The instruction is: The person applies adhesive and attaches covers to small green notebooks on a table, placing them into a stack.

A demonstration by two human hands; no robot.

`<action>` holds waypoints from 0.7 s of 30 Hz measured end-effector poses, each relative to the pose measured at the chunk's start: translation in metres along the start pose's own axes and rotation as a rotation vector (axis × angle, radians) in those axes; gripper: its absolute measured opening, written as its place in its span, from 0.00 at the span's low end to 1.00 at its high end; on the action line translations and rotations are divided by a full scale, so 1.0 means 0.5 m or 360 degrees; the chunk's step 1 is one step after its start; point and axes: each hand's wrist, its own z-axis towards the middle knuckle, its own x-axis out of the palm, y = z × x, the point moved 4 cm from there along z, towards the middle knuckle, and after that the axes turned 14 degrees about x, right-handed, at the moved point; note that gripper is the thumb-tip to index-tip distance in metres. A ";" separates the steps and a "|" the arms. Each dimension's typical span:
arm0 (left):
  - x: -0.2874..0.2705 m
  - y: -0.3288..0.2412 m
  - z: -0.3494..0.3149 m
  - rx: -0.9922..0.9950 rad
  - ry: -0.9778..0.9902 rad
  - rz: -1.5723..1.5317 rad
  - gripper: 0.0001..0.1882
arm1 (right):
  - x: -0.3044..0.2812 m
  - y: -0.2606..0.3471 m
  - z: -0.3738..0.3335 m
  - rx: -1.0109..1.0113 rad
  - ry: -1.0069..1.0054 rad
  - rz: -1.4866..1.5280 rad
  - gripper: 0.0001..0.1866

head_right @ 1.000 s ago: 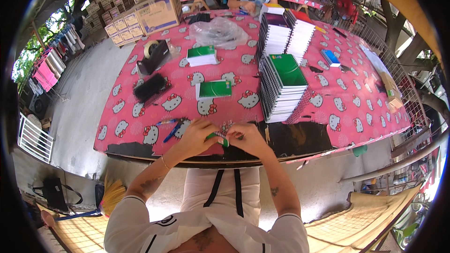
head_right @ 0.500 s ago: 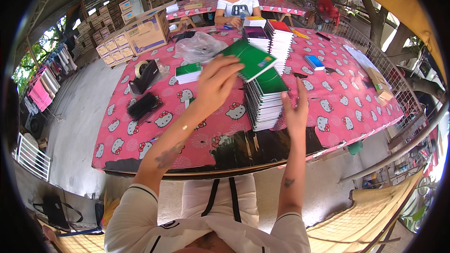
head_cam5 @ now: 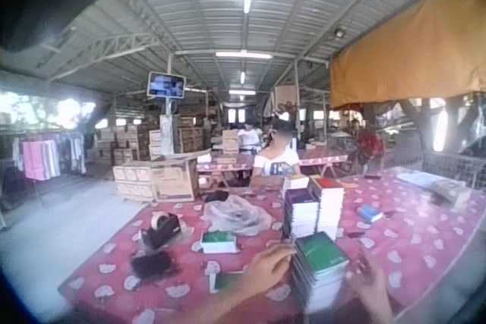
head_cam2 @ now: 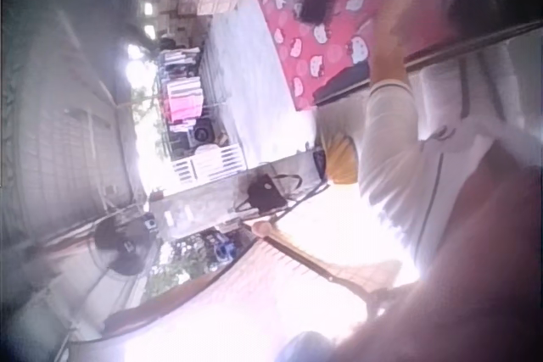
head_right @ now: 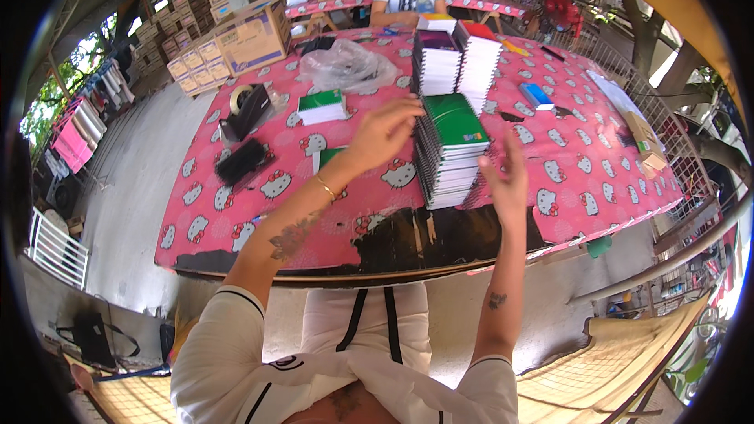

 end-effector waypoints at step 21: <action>-0.185 0.136 -0.381 -0.0644 0.0852 0.0681 0.11 | 0.426 -0.229 -0.129 0.0191 0.0739 -0.0474 0.25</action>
